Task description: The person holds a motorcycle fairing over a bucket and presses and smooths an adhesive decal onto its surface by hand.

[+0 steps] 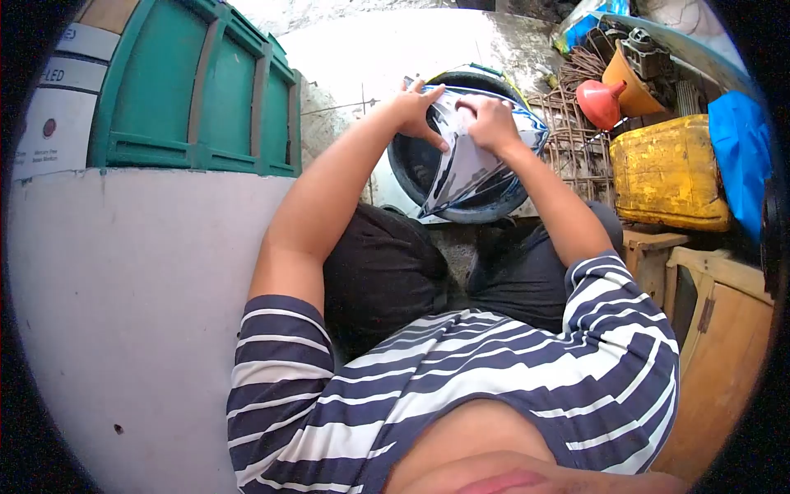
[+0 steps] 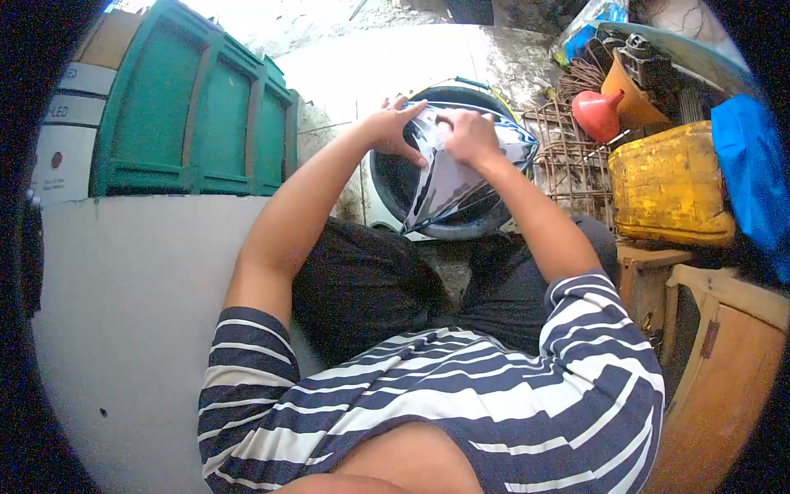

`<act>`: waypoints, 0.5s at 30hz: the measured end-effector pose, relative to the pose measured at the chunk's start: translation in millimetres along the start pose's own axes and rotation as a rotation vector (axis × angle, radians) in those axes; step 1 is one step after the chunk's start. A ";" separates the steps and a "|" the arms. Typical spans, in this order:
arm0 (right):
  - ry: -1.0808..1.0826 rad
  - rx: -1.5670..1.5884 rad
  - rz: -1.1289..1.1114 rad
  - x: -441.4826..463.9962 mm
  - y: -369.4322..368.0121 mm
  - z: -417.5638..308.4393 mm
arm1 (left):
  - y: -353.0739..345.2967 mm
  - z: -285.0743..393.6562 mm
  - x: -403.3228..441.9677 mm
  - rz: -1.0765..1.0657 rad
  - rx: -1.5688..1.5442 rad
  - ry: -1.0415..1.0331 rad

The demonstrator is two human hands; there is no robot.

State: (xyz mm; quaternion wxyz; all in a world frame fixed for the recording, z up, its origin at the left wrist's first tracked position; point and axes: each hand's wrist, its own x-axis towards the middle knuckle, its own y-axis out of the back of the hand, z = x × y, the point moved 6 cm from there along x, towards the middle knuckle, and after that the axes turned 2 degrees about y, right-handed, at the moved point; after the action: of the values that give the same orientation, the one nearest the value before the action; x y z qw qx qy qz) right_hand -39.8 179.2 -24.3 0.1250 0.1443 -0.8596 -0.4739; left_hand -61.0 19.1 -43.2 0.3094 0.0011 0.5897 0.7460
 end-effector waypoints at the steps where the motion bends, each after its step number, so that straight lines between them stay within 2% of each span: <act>1: -0.006 -0.006 -0.028 -2.8 -1.8 -1.6 | -0.9 0.0 1.4 -0.009 -0.001 -0.003; 2: 0.061 0.078 -0.031 -6.4 -3.5 -7.9 | -3.6 -0.8 4.6 -0.004 0.011 -0.010; 7: -0.042 0.098 -0.020 9.6 10.2 20.5 | -2.9 -2.0 5.2 -0.045 -0.001 0.021; 11: 0.100 0.110 -0.038 0.7 4.6 -17.3 | 3.4 0.4 -0.8 -0.057 -0.024 0.037; 15: 0.002 0.133 0.024 9.9 8.1 14.4 | 4.0 1.1 -1.1 -0.057 -0.025 0.029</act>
State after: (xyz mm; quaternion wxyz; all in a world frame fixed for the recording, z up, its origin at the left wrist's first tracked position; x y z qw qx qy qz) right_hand -55.1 191.0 -24.1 0.1218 0.1423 -0.8908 -0.4140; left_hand -61.6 19.0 -39.0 0.3219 -0.0306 0.5846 0.7441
